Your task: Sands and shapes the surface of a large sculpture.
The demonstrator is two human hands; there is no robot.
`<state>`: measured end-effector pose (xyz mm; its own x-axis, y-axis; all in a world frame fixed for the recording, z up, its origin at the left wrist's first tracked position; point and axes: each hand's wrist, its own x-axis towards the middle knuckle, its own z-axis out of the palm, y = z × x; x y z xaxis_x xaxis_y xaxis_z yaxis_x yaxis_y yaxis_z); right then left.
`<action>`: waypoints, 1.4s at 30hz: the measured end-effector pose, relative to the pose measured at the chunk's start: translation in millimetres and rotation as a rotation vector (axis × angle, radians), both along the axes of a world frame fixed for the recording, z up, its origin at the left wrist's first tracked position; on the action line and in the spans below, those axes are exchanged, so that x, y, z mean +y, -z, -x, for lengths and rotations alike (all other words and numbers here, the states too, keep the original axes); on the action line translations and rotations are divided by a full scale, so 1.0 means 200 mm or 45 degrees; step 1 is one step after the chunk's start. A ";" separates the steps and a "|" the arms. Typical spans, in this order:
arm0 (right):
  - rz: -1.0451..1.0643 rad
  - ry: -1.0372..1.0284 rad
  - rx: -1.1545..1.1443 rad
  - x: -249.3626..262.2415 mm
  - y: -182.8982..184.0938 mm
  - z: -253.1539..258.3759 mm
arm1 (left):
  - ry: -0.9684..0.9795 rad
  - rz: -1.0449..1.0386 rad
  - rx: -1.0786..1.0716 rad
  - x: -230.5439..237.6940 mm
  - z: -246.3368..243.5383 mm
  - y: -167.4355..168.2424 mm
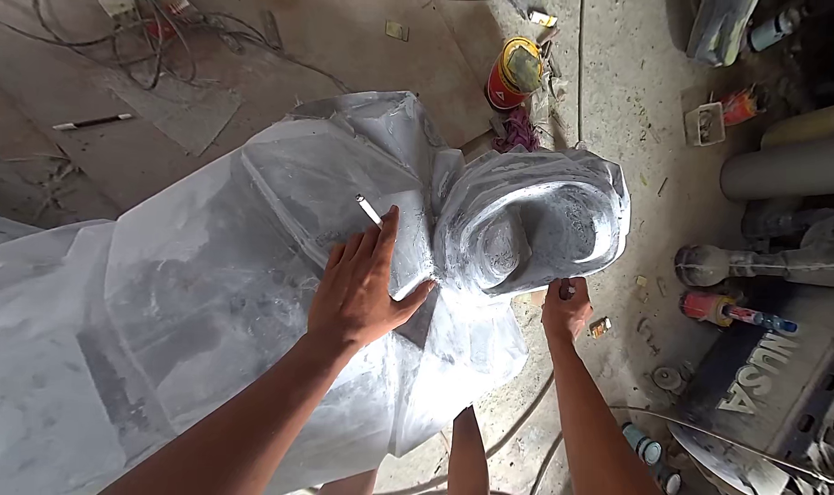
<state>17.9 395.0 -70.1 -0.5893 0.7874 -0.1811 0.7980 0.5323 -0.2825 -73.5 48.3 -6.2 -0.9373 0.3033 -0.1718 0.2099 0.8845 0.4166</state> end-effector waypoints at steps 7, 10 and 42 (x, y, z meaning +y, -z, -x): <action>-0.057 -0.114 -0.030 0.03 -0.02 0.00 | 0.003 -0.024 -0.006 0.00 0.00 0.00; 0.004 -0.054 -0.008 -0.02 0.01 0.01 | 0.007 -0.034 -0.013 -0.01 0.00 0.00; -0.119 -0.353 -0.133 0.04 -0.02 0.01 | -0.012 -0.049 -0.010 0.01 0.00 0.00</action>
